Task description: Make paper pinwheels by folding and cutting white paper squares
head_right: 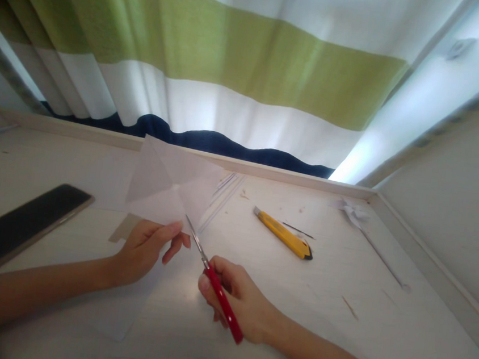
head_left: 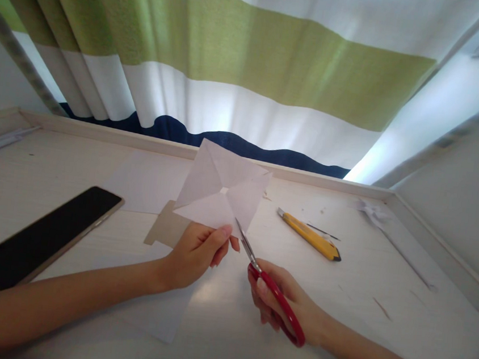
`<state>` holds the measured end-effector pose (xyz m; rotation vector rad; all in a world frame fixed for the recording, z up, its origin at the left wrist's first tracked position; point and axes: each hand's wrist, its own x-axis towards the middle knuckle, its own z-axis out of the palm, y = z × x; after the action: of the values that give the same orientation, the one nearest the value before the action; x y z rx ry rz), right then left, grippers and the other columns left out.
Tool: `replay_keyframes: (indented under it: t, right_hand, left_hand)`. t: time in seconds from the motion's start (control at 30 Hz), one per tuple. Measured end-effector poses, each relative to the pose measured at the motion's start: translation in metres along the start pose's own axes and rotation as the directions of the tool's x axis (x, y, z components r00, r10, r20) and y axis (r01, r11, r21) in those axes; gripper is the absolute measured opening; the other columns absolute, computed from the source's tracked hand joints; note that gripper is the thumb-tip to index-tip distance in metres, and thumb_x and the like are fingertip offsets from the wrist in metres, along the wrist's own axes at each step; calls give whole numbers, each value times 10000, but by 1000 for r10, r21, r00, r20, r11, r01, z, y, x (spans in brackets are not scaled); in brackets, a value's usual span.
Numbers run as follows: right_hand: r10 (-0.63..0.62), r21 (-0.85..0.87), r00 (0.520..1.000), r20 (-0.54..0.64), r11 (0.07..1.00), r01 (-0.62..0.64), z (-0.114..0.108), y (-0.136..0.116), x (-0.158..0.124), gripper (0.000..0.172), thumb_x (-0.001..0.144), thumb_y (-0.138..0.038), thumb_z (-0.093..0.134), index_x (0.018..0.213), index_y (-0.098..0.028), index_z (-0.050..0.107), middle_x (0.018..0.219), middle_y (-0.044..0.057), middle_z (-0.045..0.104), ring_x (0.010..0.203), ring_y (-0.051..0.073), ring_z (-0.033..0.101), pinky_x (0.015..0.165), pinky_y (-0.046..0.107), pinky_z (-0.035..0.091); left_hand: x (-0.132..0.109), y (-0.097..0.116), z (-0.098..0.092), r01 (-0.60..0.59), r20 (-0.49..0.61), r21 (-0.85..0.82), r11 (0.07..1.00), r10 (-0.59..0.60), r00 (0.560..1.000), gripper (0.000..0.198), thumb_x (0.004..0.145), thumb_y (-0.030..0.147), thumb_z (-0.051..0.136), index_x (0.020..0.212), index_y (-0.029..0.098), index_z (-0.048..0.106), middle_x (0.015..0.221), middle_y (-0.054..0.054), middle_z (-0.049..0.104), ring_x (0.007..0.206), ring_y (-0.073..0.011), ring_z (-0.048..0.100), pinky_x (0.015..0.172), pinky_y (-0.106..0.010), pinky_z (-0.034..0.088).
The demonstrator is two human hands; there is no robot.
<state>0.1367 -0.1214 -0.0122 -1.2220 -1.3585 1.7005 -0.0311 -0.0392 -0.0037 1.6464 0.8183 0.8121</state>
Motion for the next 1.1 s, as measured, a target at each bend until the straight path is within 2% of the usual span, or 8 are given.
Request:
replay_keyframes:
  t: [0.13, 0.3, 0.47, 0.63, 0.9, 1.1]
  right_hand:
    - [34, 11, 999, 13, 999, -34, -2, 0, 1, 341, 796, -510, 444, 744, -175, 402, 547, -84, 382, 380, 18, 371, 372, 123, 337]
    - [17, 8, 999, 30, 1000, -17, -2, -1, 1, 336, 800, -499, 445, 737, -173, 397, 594, -71, 392, 415, 17, 368, 402, 127, 357]
    - [0, -12, 1000, 16, 1000, 1, -1, -1, 0, 323, 807, -487, 444, 745, -172, 403, 589, -72, 384, 422, 21, 362, 407, 130, 361]
    - [1, -15, 1000, 14, 1000, -1, 0, -1, -1, 333, 822, -491, 412, 735, -170, 395, 549, -84, 366, 399, 18, 340, 420, 147, 369]
    - [-4, -24, 1000, 6, 1000, 4, 1, -2, 0, 339, 816, -504, 411, 739, -173, 398, 546, -86, 361, 392, 18, 331, 410, 140, 366]
    - [17, -17, 1000, -4, 1000, -17, 1, -2, 0, 339, 811, -501, 424, 729, -173, 395, 545, -85, 370, 392, 16, 344, 397, 127, 359]
  left_hand:
    - [1, -2, 0, 0, -44, 9, 1000, 0, 999, 480, 832, 344, 337, 389, 179, 419, 369, 30, 417, 463, -102, 476, 509, -207, 384]
    - [2, -2, 0, 12, -52, 11, 1000, -11, 999, 451, 830, 344, 337, 449, 169, 503, 346, 46, 406, 411, -92, 438, 462, -203, 362]
    - [1, -1, -1, -12, -43, 24, 1000, 13, 999, 490, 831, 334, 338, 379, 175, 438, 362, 30, 437, 433, -91, 459, 499, -202, 383]
    - [1, -2, -1, -7, -7, 21, 1000, 7, 1000, 442, 831, 329, 343, 465, 160, 525, 351, 51, 400, 433, -92, 469, 509, -197, 393]
    - [0, -2, 0, -30, 9, 31, 999, 29, 1000, 488, 837, 309, 339, 376, 177, 428, 356, 33, 428, 505, -104, 539, 565, -190, 411]
    - [1, -2, 1, -7, -26, 37, 999, 8, 1000, 476, 833, 328, 339, 398, 173, 453, 349, 43, 427, 390, -80, 426, 481, -194, 377]
